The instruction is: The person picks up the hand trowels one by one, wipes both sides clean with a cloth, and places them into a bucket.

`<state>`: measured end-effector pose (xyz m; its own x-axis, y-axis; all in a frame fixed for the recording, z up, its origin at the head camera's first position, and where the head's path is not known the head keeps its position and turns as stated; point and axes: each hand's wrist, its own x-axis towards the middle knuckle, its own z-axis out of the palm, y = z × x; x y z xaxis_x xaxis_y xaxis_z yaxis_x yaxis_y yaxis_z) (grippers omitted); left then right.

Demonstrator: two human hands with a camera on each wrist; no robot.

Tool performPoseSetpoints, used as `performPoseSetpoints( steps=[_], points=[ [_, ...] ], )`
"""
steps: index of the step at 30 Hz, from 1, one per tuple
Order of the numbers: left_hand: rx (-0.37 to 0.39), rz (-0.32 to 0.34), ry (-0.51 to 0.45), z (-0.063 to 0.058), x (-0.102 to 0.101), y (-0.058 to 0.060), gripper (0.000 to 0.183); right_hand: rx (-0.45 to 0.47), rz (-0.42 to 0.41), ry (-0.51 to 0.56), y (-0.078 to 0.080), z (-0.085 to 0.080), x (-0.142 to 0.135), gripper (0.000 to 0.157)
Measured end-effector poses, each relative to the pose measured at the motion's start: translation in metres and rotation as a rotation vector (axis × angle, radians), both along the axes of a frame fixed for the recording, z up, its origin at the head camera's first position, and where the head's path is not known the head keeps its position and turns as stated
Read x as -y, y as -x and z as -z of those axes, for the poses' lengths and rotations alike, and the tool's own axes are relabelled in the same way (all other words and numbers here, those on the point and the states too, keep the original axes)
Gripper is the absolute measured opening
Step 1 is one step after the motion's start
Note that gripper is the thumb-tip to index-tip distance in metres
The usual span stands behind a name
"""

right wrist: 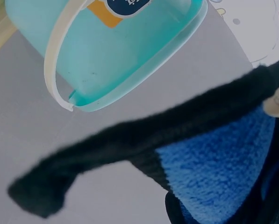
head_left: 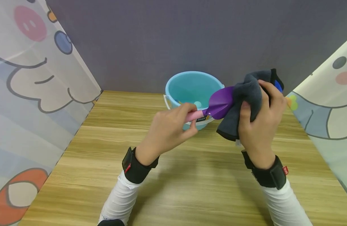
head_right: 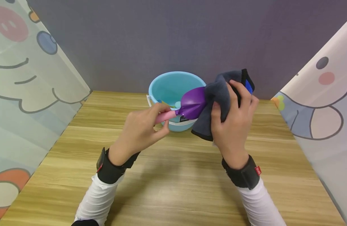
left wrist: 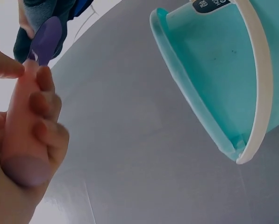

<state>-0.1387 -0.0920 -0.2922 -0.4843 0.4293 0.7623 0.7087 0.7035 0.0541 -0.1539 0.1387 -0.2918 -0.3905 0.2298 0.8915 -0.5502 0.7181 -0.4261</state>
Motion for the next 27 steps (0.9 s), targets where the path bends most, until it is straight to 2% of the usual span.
performPoseSetpoints(
  steps=[2, 4, 7, 10, 15, 20, 22, 24, 27],
  points=[
    [0.054, 0.015, 0.005, -0.001, 0.004, 0.0, 0.03, 0.003, 0.009, 0.014, 0.0, 0.0, -0.002, 0.06],
    [0.099, -0.003, 0.013, -0.004, 0.007, 0.001, 0.031, 0.011, 0.014, 0.028, 0.0, 0.0, -0.004, 0.059],
    [0.155, -0.069, 0.02, -0.008, 0.013, 0.0, 0.031, 0.026, 0.018, 0.039, -0.001, -0.001, -0.006, 0.059],
    [0.17, -0.159, 0.03, -0.011, 0.017, 0.0, 0.031, 0.025, 0.019, 0.032, -0.001, -0.003, -0.005, 0.059],
    [0.124, -0.228, 0.046, -0.012, 0.024, 0.009, 0.025, 0.017, 0.013, 0.006, 0.0, -0.005, -0.004, 0.055],
    [-0.009, -0.255, 0.116, -0.018, 0.023, 0.026, 0.014, 0.021, -0.01, -0.016, 0.0, -0.002, -0.002, 0.054],
    [-0.047, -0.257, 0.151, -0.021, 0.02, 0.034, 0.017, 0.021, -0.02, -0.023, 0.0, -0.001, -0.002, 0.055],
    [-0.053, -0.256, 0.191, -0.024, 0.017, 0.044, 0.022, 0.02, -0.024, -0.026, 0.0, 0.001, -0.002, 0.056],
    [0.01, -0.25, 0.247, -0.027, 0.012, 0.061, 0.022, 0.018, -0.025, -0.026, -0.001, 0.002, -0.002, 0.057]
  ],
)
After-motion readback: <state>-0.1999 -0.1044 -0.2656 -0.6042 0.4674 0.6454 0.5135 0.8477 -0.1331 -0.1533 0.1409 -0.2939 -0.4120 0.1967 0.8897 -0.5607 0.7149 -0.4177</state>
